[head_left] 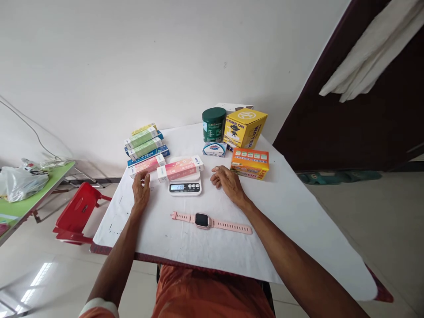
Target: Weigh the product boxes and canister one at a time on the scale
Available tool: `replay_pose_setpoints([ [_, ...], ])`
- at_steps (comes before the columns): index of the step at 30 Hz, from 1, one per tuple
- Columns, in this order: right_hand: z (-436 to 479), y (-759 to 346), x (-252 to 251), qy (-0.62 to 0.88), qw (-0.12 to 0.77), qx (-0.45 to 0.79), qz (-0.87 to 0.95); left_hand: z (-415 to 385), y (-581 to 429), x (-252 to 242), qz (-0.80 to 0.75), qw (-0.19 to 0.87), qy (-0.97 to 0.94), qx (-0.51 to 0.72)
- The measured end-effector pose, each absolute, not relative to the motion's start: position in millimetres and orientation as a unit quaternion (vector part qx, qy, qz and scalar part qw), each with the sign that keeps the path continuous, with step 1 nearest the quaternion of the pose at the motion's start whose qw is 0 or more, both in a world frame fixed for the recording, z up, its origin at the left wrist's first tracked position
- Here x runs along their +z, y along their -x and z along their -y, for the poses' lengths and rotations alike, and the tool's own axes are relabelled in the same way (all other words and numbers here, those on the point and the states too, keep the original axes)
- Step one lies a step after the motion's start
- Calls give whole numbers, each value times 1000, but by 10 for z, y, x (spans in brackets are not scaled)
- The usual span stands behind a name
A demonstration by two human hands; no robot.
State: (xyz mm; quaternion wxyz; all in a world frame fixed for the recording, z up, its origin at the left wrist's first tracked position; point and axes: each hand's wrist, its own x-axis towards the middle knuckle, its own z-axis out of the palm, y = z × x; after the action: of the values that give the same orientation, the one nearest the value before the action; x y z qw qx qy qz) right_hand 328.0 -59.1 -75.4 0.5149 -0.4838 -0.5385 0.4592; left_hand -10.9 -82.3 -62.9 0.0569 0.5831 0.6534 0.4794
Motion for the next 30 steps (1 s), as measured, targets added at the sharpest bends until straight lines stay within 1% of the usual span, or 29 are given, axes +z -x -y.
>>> replay_pose_setpoints([
  [11,607,-3276,-751,480,528,452,536,812,85,-667,-642,62,-604,469],
  [14,637,-3275,-739,482,519,442,551,818,60,-599,-631,43,-616,470],
  [17,647,-3274,-733,482,512,440,559,794,-44,-427,-600,8,-661,449],
  [20,639,-3277,-734,482,509,445,558,704,-239,-198,-558,-13,-740,376],
  [24,627,-3281,-735,487,508,450,550,493,-509,30,-526,11,-821,223],
  [27,627,-3284,-723,485,509,454,547,324,-611,98,-543,38,-829,128],
  [30,632,-3287,-706,480,510,459,547,201,-624,123,-557,39,-826,70],
])
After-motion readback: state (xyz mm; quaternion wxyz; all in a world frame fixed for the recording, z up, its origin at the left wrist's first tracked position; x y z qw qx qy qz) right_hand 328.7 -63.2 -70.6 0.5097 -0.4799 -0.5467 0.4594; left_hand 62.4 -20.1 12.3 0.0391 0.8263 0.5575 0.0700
